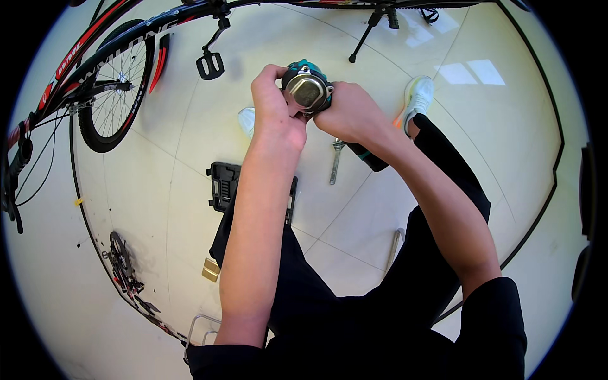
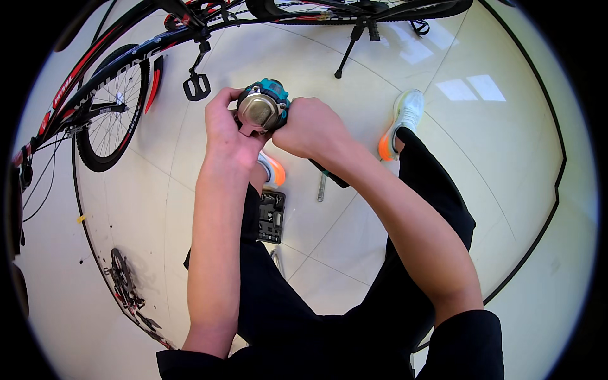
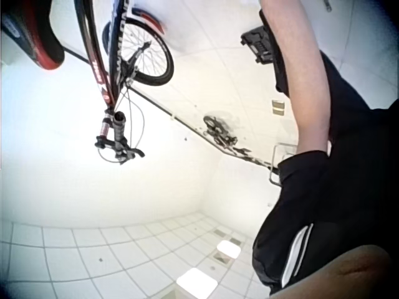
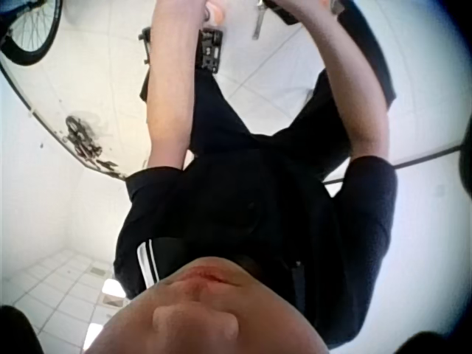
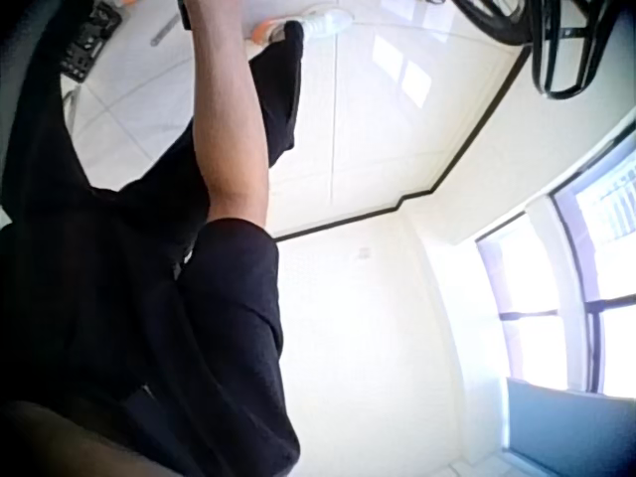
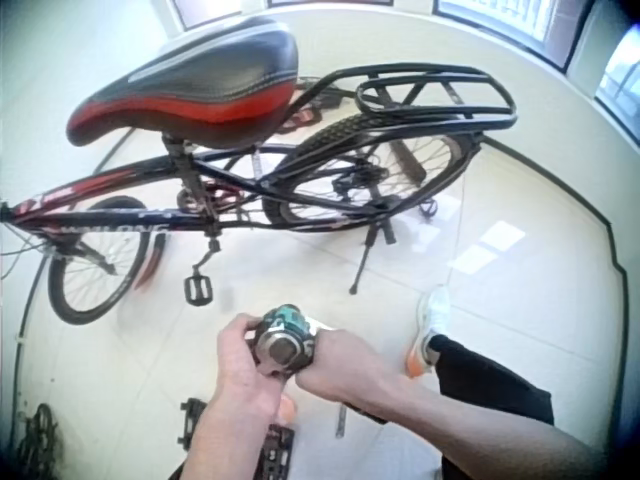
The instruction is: The person uses a cordless drill to tighten bolts on the rear rack and handlebar area of a bicycle. They adjust the drill and reposition the bike as needed, then set the drill down and sit back to observe the completed work.
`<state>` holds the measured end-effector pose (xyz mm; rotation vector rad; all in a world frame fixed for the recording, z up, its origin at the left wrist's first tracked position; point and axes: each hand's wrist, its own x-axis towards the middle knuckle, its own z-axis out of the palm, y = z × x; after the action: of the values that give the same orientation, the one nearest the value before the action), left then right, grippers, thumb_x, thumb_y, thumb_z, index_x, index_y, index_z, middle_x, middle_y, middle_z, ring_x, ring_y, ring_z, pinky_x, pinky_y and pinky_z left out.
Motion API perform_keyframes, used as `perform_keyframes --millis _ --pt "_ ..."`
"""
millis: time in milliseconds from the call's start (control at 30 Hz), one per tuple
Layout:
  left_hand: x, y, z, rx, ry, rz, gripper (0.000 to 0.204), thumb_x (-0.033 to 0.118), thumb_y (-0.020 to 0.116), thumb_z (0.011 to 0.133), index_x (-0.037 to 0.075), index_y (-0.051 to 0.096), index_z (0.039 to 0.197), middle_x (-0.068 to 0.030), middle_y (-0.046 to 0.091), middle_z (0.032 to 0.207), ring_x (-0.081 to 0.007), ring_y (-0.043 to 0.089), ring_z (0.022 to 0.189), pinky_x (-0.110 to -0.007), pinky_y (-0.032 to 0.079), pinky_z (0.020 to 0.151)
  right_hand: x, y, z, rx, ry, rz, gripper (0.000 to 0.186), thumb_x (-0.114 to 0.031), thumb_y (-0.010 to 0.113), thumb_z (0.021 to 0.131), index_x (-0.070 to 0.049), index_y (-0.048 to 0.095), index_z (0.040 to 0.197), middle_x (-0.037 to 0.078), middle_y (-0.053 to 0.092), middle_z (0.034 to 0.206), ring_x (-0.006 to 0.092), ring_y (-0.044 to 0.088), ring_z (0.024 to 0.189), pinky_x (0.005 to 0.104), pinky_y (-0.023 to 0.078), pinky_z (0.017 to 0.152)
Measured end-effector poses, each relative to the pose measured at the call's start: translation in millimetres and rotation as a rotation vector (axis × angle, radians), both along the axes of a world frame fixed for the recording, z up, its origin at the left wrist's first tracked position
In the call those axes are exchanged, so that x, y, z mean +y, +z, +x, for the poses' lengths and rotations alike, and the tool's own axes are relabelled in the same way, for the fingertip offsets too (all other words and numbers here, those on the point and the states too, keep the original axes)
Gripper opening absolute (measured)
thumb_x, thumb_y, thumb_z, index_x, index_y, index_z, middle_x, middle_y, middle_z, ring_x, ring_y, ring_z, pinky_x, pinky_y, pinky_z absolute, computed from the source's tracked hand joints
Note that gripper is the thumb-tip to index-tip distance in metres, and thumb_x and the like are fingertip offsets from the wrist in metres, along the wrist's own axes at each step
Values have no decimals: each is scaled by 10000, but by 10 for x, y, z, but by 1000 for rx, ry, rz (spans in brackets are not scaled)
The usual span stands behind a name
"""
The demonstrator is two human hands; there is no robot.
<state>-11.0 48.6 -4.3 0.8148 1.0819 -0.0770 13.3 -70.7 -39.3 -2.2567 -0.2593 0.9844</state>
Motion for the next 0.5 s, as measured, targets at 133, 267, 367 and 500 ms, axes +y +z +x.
perform_keyframes --millis 133,267,367,500 --pt "39 34 -11 -9 -2 25 379 251 528 854 -65 527 1063 -182 594 1045 -294 601 961 -471 490 879 21 61 15 -47 7 9 242 -154 589 651 80 630 697 258 615 659 404 620 630 433 509 601" --pt "48 36 -18 9 37 5 392 259 520 861 -67 526 1078 -182 596 1062 -299 604 982 -478 480 899 31 171 49 -3 24 -12 239 -115 557 652 88 617 763 262 617 670 413 619 657 445 505 634" --pt "48 15 -8 -5 -3 31 381 252 515 865 -67 524 1072 -183 594 1052 -298 603 972 -482 476 899 43 98 26 15 -2 -6 245 -162 596 645 73 637 705 253 625 671 400 632 650 435 521 622" --pt "58 48 -15 8 2 41 366 243 512 867 -66 519 1063 -187 591 1036 -298 603 961 -490 474 890 75 -87 -32 -61 -8 32 239 -169 604 643 67 640 665 252 628 669 395 639 645 435 529 616"
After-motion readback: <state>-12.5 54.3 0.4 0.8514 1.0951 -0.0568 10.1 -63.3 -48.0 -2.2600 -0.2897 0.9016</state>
